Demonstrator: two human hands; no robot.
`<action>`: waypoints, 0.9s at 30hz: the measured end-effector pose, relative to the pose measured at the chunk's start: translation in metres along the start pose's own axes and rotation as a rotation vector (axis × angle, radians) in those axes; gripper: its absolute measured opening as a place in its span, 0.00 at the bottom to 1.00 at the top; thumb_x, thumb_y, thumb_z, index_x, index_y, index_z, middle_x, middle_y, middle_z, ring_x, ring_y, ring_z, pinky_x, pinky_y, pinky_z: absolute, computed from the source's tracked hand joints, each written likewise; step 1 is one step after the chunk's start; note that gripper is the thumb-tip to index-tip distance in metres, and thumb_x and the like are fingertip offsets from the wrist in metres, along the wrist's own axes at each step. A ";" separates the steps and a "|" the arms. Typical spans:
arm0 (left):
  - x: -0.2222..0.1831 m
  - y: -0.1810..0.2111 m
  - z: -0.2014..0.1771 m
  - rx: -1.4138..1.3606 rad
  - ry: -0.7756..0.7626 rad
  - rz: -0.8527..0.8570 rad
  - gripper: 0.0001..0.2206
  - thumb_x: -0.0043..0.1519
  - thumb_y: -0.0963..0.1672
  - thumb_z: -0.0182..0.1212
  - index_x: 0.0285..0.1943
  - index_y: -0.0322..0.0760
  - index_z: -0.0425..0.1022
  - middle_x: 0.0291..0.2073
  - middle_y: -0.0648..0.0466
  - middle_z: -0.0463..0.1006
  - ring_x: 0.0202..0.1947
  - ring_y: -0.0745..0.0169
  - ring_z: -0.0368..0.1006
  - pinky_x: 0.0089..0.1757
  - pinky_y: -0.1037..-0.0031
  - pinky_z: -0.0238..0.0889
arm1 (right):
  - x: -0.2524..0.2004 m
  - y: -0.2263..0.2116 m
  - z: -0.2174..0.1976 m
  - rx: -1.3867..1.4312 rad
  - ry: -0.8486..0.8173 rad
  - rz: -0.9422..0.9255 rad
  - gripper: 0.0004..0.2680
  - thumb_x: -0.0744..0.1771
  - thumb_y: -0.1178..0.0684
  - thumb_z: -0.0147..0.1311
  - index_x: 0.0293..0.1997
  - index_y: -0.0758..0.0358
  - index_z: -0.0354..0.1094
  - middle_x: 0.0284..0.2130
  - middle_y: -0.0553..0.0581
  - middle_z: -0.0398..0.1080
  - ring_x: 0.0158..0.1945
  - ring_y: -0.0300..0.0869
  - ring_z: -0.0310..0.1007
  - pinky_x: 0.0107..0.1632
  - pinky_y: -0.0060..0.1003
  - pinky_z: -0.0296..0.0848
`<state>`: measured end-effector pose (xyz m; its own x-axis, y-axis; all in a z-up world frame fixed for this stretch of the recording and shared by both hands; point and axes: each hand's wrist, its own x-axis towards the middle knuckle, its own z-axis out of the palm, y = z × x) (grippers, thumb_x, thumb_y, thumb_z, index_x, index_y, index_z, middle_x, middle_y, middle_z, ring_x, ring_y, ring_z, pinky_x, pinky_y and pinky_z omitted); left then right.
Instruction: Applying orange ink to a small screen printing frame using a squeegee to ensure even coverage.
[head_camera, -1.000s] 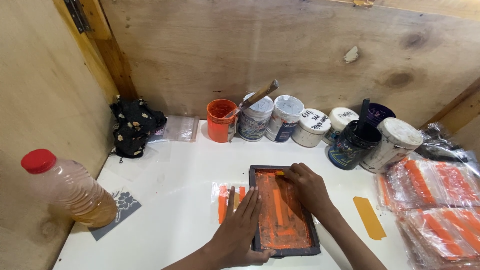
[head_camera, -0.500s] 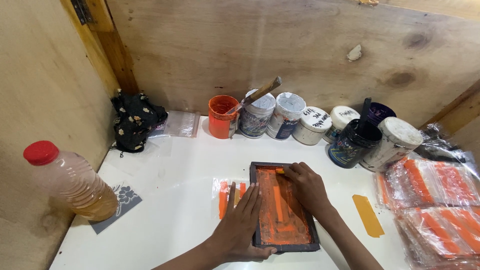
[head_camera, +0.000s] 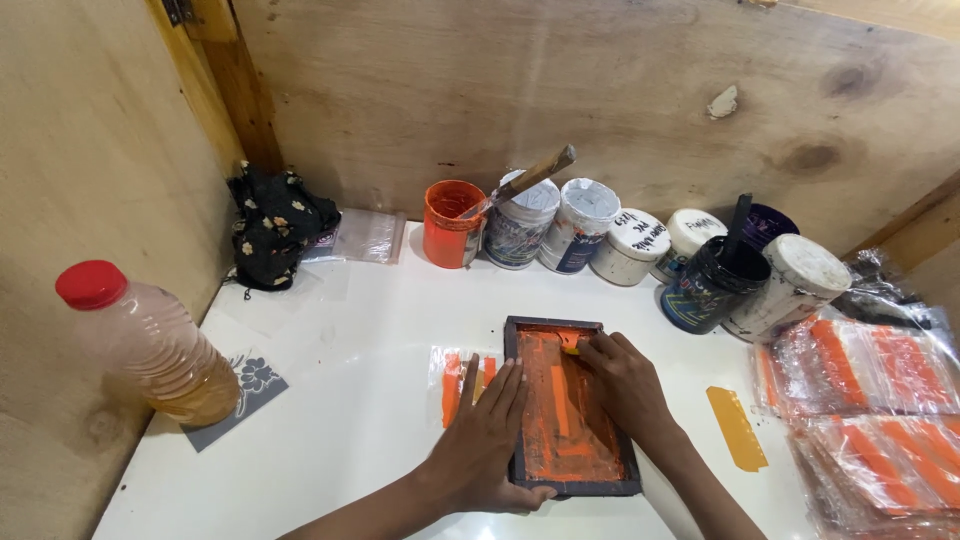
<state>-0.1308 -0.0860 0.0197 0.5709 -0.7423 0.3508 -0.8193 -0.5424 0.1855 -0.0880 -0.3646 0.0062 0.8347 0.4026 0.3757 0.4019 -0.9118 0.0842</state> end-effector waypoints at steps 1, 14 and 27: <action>0.000 0.000 0.001 0.001 -0.003 0.000 0.59 0.50 0.69 0.52 0.75 0.17 0.47 0.74 0.31 0.49 0.75 0.36 0.40 0.67 0.34 0.15 | -0.002 -0.001 -0.001 -0.006 -0.004 0.006 0.12 0.62 0.64 0.59 0.48 0.58 0.70 0.42 0.55 0.71 0.37 0.46 0.68 0.30 0.40 0.73; 0.000 0.000 0.002 -0.016 -0.011 -0.006 0.58 0.51 0.69 0.52 0.74 0.18 0.48 0.74 0.32 0.49 0.75 0.36 0.40 0.67 0.34 0.14 | -0.021 -0.029 -0.017 0.029 -0.062 0.104 0.10 0.63 0.61 0.56 0.47 0.53 0.70 0.37 0.54 0.71 0.38 0.48 0.68 0.35 0.42 0.73; 0.000 0.000 0.000 -0.096 -0.032 -0.021 0.58 0.51 0.67 0.56 0.75 0.18 0.45 0.75 0.31 0.47 0.76 0.36 0.37 0.67 0.37 0.12 | -0.044 -0.072 -0.012 -0.041 -0.097 0.179 0.13 0.63 0.64 0.55 0.51 0.59 0.65 0.39 0.58 0.66 0.41 0.50 0.67 0.33 0.44 0.77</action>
<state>-0.1307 -0.0856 0.0196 0.5880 -0.7445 0.3163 -0.8076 -0.5189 0.2803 -0.1580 -0.3181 -0.0057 0.9245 0.2382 0.2975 0.2303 -0.9711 0.0621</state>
